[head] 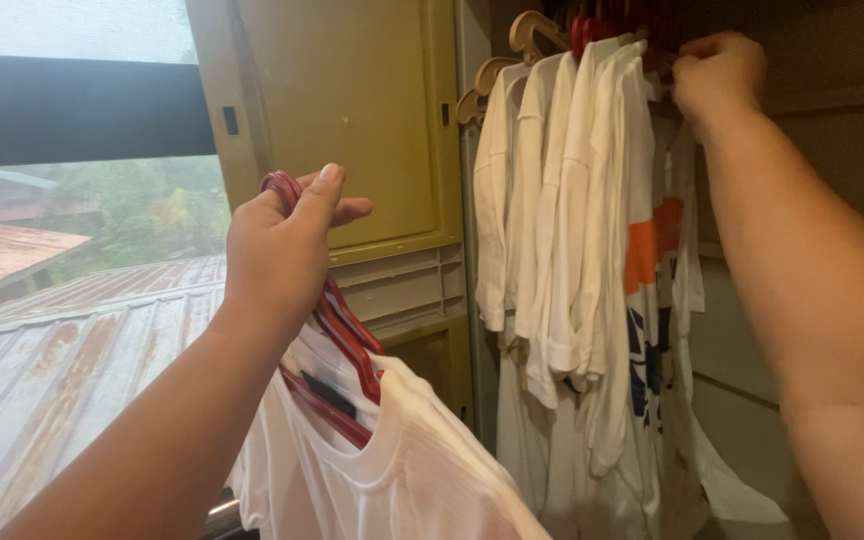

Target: The person removes various shirts and t-shirts from a wardrobe, one by one, and places them onto a bed. The person handles the clothes by their hangers, moving them from the closet rod to a pile on the bed.

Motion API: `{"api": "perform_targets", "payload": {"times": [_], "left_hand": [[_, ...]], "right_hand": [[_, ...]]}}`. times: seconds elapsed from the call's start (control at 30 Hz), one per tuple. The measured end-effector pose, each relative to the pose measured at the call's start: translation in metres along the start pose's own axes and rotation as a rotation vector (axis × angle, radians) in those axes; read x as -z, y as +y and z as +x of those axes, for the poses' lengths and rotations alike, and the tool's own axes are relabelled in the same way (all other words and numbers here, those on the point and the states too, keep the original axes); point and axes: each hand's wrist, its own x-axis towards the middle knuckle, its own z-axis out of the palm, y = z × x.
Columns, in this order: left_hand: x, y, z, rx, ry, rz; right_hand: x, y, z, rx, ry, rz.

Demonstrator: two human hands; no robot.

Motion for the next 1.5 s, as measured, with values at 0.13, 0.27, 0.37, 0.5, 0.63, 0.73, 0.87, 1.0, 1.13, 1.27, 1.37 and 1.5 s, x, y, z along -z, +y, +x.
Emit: {"api": "perform_targets", "payload": {"times": [0.13, 0.27, 0.37, 0.5, 0.63, 0.73, 0.87, 1.0, 1.13, 1.27, 1.37, 1.5], "left_hand": [[-0.011, 0.000, -0.002, 0.029, 0.029, 0.057], [-0.024, 0.000, -0.005, 0.017, 0.028, 0.001], [-0.031, 0.003, -0.007, 0.026, 0.051, 0.089], [-0.037, 0.006, -0.009, 0.014, 0.053, 0.092], [-0.042, 0.008, -0.006, -0.002, 0.052, 0.053], [-0.045, 0.007, -0.004, 0.003, 0.041, 0.031], [-0.050, 0.002, 0.003, -0.047, 0.043, 0.031], [-0.055, -0.002, 0.006, -0.009, 0.032, -0.009], [-0.054, -0.001, 0.007, 0.026, 0.028, 0.009], [-0.051, -0.001, 0.009, 0.039, 0.032, 0.020], [-0.049, -0.002, 0.010, 0.032, 0.027, 0.001], [-0.047, -0.001, 0.010, 0.030, 0.033, 0.035]], "right_hand": [[-0.011, 0.037, 0.026, 0.065, 0.006, -0.151], [-0.026, 0.057, 0.048, 0.142, 0.019, -0.300], [-0.032, 0.075, 0.057, 0.145, 0.004, -0.350], [-0.034, 0.089, 0.073, 0.150, -0.005, -0.389], [-0.035, 0.089, 0.091, 0.167, -0.018, -0.403], [-0.037, 0.089, 0.096, 0.243, -0.039, -0.410], [-0.035, 0.088, 0.102, 0.220, -0.178, -0.413], [-0.047, 0.088, 0.104, 0.328, -0.140, -0.266], [-0.042, 0.090, 0.107, 0.256, -0.238, -0.223], [-0.013, 0.095, 0.117, 0.453, -0.290, -0.234], [0.000, 0.085, 0.122, 0.560, -0.200, -0.513], [-0.003, 0.095, 0.114, 0.594, -0.111, -0.497]]}}
